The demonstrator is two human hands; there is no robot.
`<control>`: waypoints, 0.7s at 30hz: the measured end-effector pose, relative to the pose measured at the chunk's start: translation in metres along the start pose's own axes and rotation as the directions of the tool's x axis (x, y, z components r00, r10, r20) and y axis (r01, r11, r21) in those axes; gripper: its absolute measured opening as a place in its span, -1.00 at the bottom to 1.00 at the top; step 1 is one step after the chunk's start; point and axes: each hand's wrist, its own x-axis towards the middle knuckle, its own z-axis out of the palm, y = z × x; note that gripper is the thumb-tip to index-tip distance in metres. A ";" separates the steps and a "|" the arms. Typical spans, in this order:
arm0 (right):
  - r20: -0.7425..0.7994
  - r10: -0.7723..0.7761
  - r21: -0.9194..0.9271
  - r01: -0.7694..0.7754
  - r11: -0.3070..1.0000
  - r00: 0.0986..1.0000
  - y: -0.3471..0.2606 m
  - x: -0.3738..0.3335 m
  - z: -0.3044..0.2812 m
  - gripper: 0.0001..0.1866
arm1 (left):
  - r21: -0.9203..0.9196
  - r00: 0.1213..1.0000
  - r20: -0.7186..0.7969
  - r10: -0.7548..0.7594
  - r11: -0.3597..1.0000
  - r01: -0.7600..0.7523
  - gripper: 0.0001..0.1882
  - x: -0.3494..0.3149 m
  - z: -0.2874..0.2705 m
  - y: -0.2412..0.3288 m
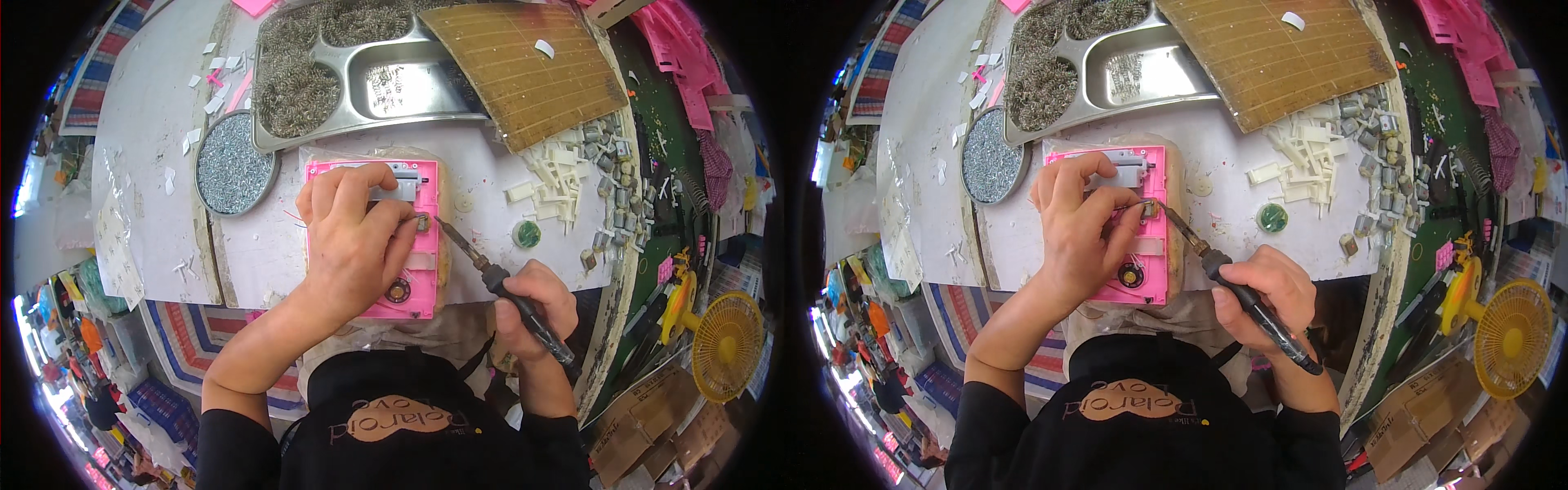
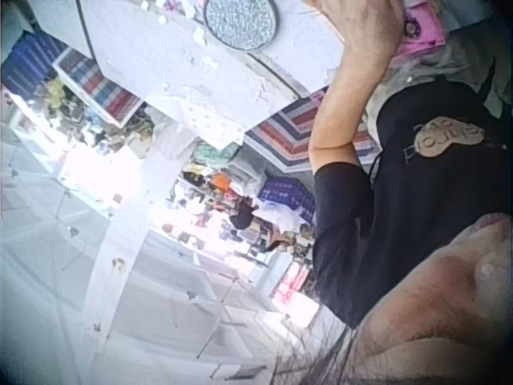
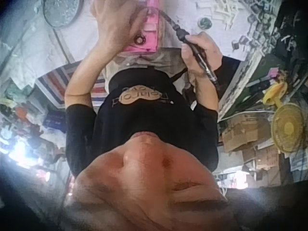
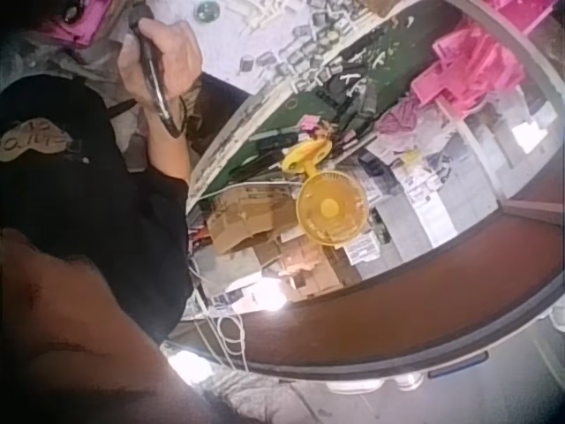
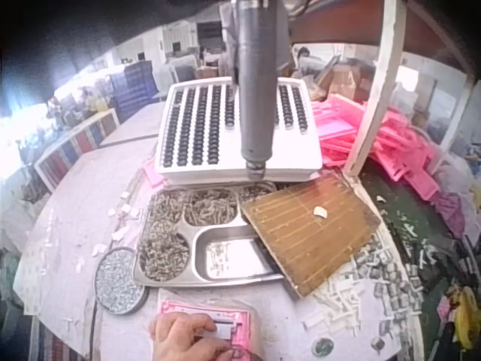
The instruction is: Assembling the internal components of a pink plastic toy shell, including soldering wires and using an electric screwdriver to secure the casing.
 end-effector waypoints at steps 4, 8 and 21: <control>-0.015 -0.002 -0.010 0.002 1.000 1.000 0.001 0.000 -0.002 -0.74 | 0.008 1.000 -0.011 0.011 1.000 -0.011 -0.80 0.000 0.001 -0.001; -0.026 0.004 -0.004 -0.004 1.000 1.000 0.001 -0.001 -0.003 -0.75 | 0.006 1.000 -0.010 0.009 1.000 -0.009 -0.80 0.000 0.000 0.000; -0.029 -0.001 -0.007 0.001 1.000 1.000 0.000 -0.001 -0.005 -0.75 | -0.010 0.999 -0.039 0.019 1.000 -0.019 -0.82 -0.002 0.001 -0.003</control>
